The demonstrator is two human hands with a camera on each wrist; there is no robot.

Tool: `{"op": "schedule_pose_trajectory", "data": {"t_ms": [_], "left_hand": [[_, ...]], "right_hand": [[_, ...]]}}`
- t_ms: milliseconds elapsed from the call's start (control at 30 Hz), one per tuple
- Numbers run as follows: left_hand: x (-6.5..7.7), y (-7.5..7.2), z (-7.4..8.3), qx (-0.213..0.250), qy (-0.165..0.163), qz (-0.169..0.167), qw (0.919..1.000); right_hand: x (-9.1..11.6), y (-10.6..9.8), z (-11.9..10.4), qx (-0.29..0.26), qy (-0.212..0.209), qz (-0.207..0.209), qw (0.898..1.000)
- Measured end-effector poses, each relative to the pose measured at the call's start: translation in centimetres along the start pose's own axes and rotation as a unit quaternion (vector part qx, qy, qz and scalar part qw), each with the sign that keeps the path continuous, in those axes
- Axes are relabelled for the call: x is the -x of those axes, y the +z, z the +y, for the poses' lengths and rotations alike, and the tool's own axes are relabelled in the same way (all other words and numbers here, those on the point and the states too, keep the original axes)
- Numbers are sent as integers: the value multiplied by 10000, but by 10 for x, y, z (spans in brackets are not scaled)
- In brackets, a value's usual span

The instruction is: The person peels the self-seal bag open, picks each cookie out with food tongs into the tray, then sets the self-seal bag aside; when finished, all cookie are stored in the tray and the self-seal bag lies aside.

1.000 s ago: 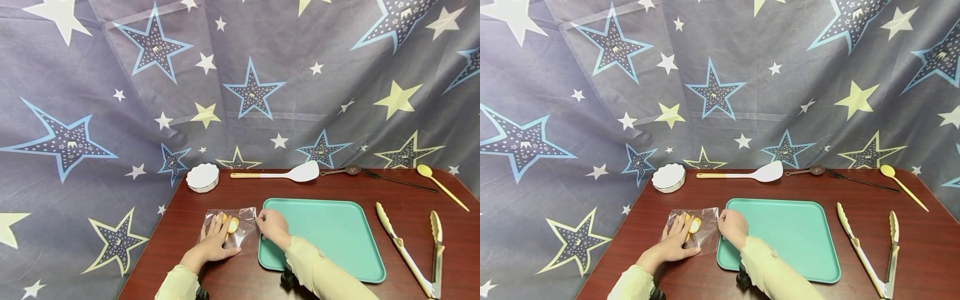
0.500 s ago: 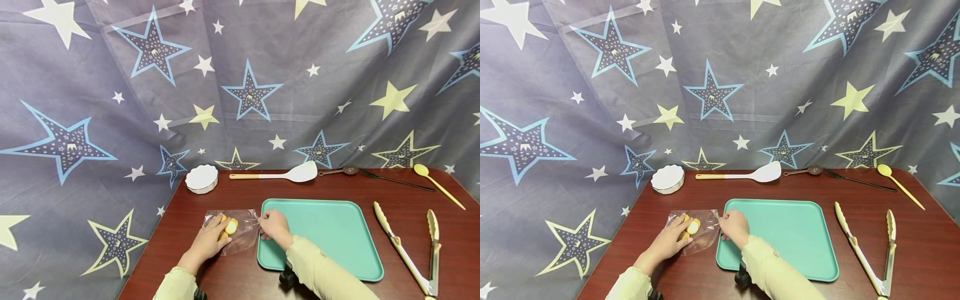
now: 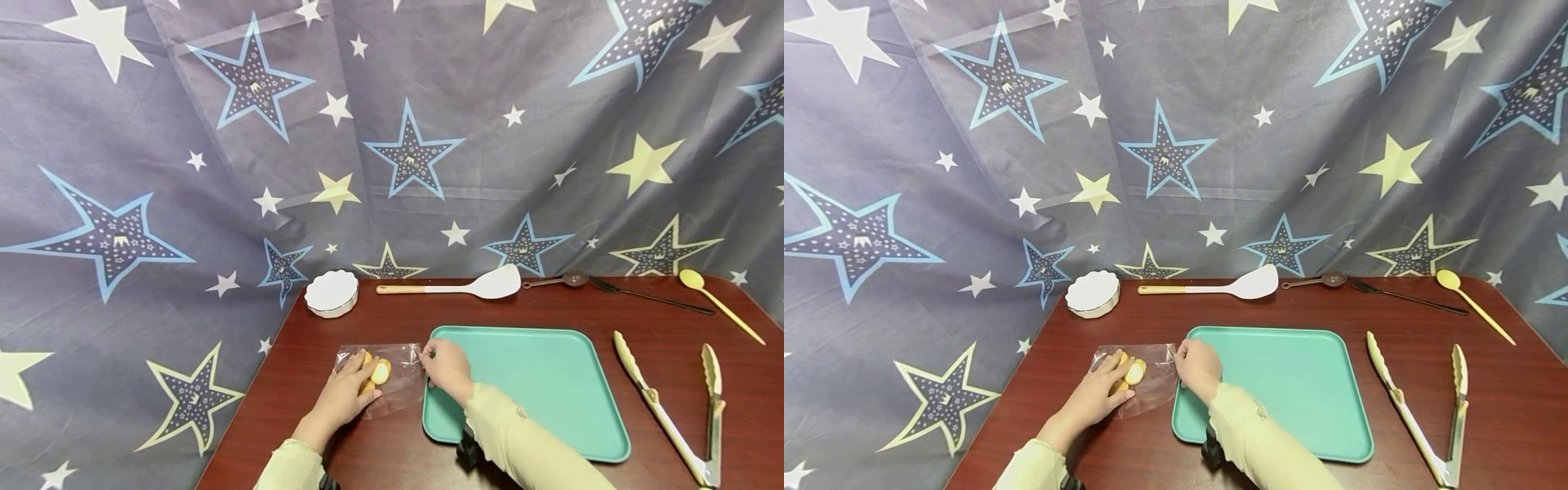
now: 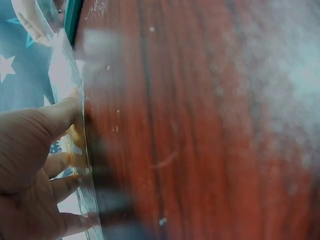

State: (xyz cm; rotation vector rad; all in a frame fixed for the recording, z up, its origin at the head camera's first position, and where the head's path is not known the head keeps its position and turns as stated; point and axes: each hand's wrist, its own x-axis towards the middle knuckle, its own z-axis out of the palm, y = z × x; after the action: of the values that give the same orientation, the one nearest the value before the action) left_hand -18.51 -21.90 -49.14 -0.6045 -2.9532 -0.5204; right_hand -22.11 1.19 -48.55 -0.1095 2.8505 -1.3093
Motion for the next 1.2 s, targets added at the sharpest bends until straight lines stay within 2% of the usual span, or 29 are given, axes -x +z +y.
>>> {"op": "schedule_pose_trajectory", "data": {"t_ms": [133, 300, 467, 600, 800, 933, 1100, 1200], "left_hand": [[0, 1, -2, -7, 19, 37, 10000], [0, 1, -2, -21, 23, 74, 10000], [-2, 2, -2, -54, 62, 216, 9997], [-3, 3, -2, -15, -32, 398, 9992], [-4, 2, -5, 261, -312, 746, 9964], [-5, -1, -6, 351, -371, 971, 9940], [-4, -4, -6, 443, -234, 1189, 9916], [-4, -5, -6, 494, -196, 1231, 9910]], "right_hand": [[-2, -1, 4, -549, 286, -184, 9979], [-3, -4, 7, -1298, 683, -344, 9886], [-2, -8, 9, -1545, 760, -378, 9843], [0, -12, 11, -1646, 785, -409, 9824], [13, -33, 15, -1403, 451, -499, 9878], [24, -55, 22, -1067, -35, -449, 9933], [45, -89, 34, -331, -779, -325, 9959], [60, -113, 44, 189, -1010, -205, 9945]]}}
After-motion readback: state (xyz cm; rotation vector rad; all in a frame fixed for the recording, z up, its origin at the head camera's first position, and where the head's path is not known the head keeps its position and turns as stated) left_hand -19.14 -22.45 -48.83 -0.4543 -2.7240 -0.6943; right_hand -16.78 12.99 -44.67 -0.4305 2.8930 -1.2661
